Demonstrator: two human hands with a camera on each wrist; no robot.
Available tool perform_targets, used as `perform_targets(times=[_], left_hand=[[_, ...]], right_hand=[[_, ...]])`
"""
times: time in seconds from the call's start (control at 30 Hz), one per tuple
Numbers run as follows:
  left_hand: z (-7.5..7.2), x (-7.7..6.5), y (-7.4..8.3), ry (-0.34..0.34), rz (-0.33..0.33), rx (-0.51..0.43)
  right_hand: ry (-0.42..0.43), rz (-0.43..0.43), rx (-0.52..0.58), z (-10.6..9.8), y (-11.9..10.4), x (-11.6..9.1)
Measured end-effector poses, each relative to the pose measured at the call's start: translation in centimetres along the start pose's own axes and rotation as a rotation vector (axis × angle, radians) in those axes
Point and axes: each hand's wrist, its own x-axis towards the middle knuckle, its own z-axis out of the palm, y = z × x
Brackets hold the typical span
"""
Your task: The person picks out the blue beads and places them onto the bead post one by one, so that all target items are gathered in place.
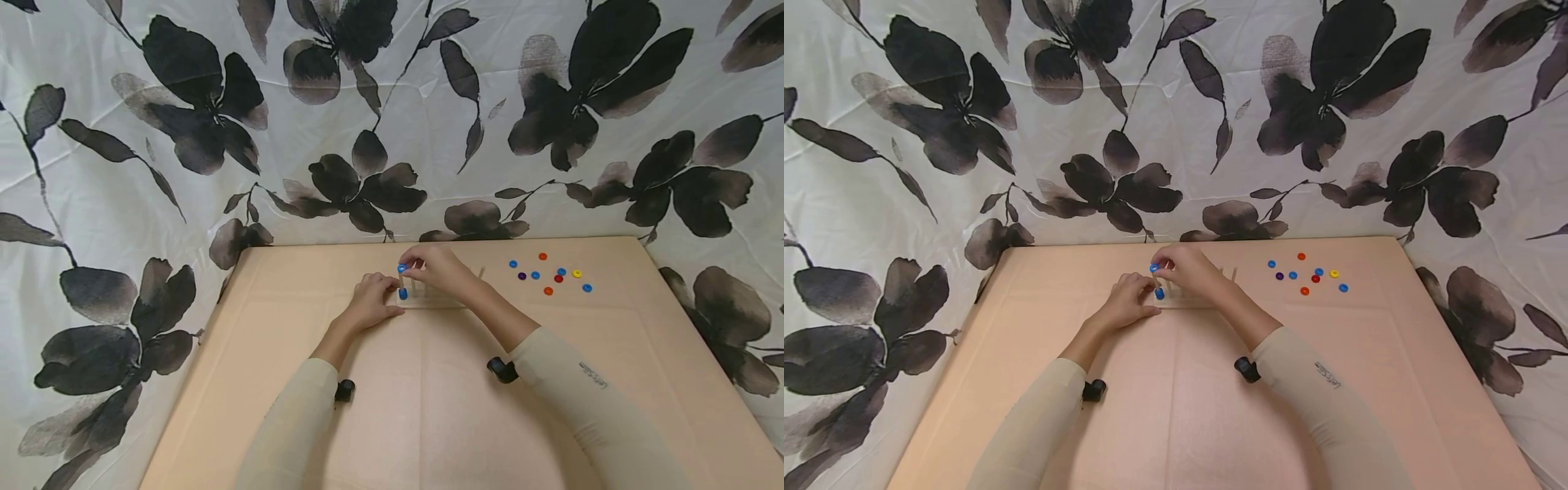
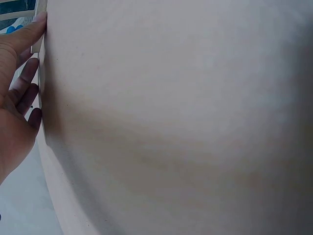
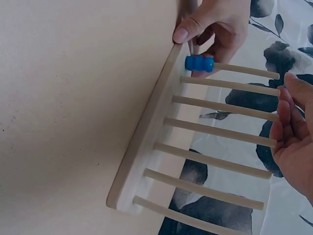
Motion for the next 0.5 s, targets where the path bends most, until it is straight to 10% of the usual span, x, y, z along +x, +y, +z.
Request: perform_targets(times=[0.5], left_hand=[[-0.1,-0.3,-0.3,-0.011,0.011,-0.009]], right_hand=[[-0.048,0.095,-0.118,1.3,-0.8,0.0]])
